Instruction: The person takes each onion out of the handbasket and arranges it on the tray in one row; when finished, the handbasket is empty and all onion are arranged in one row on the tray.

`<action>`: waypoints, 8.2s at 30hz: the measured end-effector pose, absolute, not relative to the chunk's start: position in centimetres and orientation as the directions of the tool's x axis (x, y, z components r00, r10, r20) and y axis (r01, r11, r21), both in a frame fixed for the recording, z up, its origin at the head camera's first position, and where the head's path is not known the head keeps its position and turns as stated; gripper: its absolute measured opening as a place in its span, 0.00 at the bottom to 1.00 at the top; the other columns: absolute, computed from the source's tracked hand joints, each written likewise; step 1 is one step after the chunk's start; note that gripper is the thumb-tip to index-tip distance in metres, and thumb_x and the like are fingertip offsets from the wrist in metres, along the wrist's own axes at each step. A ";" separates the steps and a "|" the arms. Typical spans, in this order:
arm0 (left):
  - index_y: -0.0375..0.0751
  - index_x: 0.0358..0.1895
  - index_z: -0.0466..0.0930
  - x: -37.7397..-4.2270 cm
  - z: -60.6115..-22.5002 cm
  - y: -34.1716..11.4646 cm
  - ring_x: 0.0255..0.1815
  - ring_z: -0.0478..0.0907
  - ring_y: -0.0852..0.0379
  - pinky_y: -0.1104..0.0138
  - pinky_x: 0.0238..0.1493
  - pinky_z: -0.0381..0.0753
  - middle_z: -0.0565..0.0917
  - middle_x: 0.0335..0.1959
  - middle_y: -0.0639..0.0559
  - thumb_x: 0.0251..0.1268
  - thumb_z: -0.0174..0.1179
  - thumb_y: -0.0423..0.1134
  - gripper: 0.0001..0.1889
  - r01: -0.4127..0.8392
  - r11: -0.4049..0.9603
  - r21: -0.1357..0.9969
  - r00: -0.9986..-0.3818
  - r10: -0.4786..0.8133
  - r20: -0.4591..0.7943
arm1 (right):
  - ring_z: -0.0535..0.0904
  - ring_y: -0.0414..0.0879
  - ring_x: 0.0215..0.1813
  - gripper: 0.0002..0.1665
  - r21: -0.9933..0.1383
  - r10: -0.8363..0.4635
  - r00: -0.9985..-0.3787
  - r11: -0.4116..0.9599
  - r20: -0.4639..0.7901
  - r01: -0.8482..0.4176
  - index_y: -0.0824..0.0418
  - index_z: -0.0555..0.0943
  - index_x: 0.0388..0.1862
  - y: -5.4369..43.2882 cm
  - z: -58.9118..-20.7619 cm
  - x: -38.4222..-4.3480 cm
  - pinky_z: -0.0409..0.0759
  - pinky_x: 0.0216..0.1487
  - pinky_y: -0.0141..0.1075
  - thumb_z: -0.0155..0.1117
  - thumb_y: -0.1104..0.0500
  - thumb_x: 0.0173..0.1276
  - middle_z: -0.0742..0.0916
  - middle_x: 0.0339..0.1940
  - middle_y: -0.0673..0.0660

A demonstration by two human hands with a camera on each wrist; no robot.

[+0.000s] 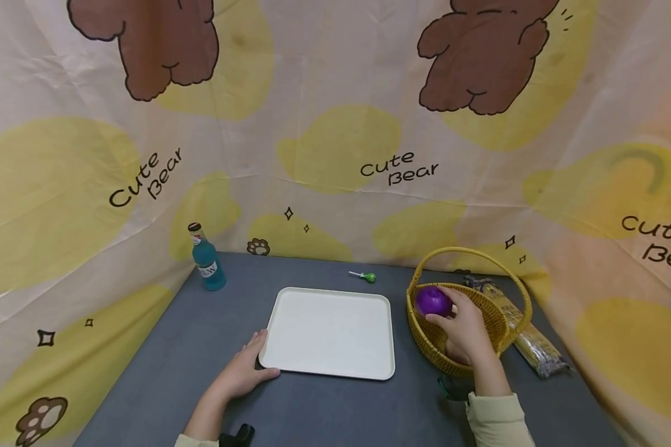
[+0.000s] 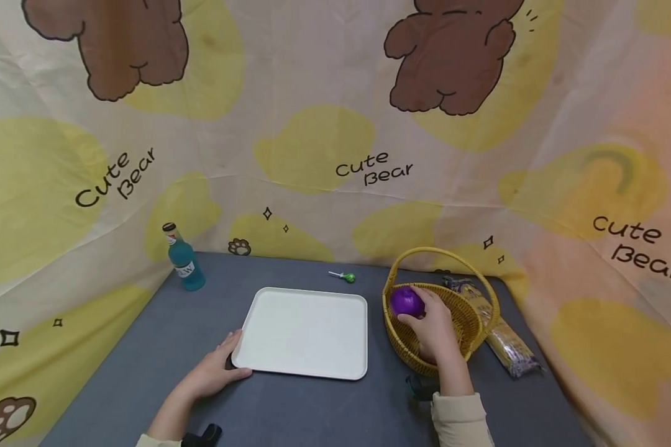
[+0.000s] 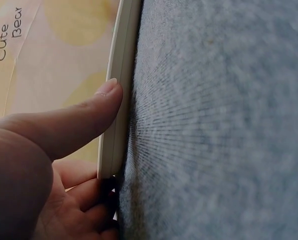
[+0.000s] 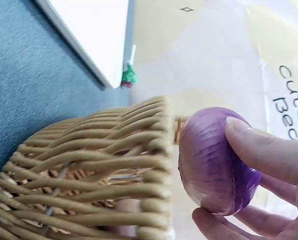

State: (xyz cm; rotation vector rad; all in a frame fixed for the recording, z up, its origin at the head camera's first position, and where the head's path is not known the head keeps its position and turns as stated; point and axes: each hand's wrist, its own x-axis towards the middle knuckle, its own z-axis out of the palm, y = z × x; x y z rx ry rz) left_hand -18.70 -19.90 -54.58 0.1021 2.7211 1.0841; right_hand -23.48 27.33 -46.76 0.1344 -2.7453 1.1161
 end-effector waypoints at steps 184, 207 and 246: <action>0.39 0.81 0.53 -18.9 -55.1 -19.7 0.80 0.49 0.28 0.30 0.71 0.55 0.55 0.80 0.32 0.58 0.71 0.60 0.54 -0.029 0.734 0.679 -0.984 0.100 -0.150 | 0.80 0.55 0.64 0.54 -0.847 -0.374 -0.920 0.445 0.118 -0.289 0.57 0.67 0.77 0.4 -53.9 -28.4 0.77 0.67 0.46 0.84 0.57 0.53 0.78 0.70 0.62; 0.41 0.81 0.52 -18.8 -54.8 -19.7 0.79 0.48 0.26 0.27 0.70 0.53 0.54 0.80 0.31 0.56 0.71 0.62 0.56 -0.068 0.744 0.665 -0.979 0.080 -0.190 | 0.72 0.61 0.72 0.50 -0.882 -0.349 -0.922 0.363 0.168 -0.299 0.49 0.67 0.78 4.3 -49.4 -26.2 0.84 0.58 0.44 0.80 0.57 0.58 0.74 0.75 0.58; 0.39 0.81 0.52 -19.0 -55.5 -19.7 0.78 0.48 0.24 0.29 0.71 0.53 0.55 0.80 0.31 0.57 0.71 0.61 0.55 -0.038 0.746 0.664 -0.981 0.099 -0.167 | 0.71 0.59 0.73 0.45 -0.881 -0.240 -0.926 0.311 0.291 -0.357 0.44 0.71 0.74 12.8 -44.3 -23.0 0.83 0.59 0.51 0.80 0.52 0.58 0.74 0.75 0.51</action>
